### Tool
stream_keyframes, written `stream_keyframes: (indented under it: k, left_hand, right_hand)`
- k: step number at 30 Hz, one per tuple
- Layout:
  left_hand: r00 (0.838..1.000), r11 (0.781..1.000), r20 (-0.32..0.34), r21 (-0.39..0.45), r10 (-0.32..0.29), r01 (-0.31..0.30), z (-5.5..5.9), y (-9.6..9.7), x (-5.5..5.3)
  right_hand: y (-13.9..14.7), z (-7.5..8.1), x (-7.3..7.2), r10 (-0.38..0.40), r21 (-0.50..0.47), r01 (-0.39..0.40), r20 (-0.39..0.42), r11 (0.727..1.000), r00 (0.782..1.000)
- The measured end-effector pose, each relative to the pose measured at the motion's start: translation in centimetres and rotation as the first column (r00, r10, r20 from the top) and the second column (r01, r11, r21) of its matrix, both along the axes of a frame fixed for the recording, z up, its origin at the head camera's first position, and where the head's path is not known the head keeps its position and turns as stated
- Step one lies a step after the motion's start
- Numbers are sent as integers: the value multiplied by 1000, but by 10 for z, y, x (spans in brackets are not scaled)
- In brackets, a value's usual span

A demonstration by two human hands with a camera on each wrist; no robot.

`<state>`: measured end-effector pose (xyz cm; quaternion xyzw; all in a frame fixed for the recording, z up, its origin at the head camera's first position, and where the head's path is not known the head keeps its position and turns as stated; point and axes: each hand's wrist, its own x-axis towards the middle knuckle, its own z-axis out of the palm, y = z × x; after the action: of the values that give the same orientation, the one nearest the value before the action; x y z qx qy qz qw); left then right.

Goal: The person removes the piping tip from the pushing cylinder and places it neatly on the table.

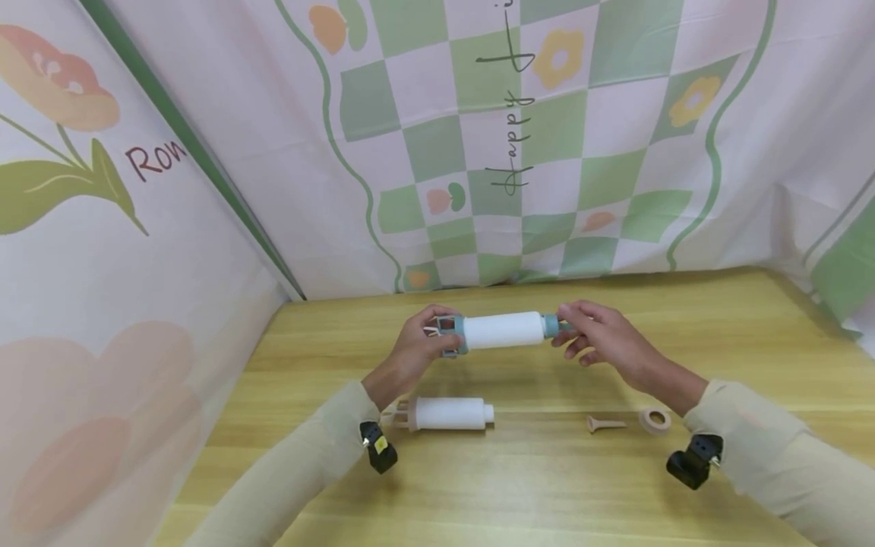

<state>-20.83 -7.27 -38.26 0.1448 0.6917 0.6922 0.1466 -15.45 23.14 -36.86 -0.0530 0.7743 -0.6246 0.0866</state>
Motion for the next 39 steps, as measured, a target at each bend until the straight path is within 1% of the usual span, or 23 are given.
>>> stream_keyframes:
  k: [3, 7, 15, 19, 27, 35, 39]
  left_hand:
    - [1000, 1000, 2, 2, 1, -1, 0, 0, 0]
    - [1000, 1000, -6, 6, -2, 2, 0, 0, 0]
    - [1000, 1000, -16, -11, 4, -4, -1, 0, 0]
    - [1000, 1000, -20, -15, 0, 0, -1, -2, -2]
    - [1000, 1000, -17, -23, 2, -3, 0, -5, -2]
    - [999, 999, -32, -51, 12, -14, 2, -10, -2]
    - [1000, 999, -29, -52, -2, 0, 3, -12, -3]
  right_hand:
    - [-1, 0, -1, -1, -17, 2, 32, 1000, 1000]
    - [-3, 0, -1, -5, -45, 7, 44, 999, 999]
    - [0, 2, 0, 9, -105, -7, 23, 994, 1000]
    - [1, 2, 1, 18, -125, -15, 23, 992, 1000]
    - [-1, 1, -1, 36, -117, -35, 7, 992, 999]
    - [1, 1, -2, 27, -122, -27, -4, 992, 1000]
    - [3, 1, -2, 29, -118, -29, -5, 993, 1000]
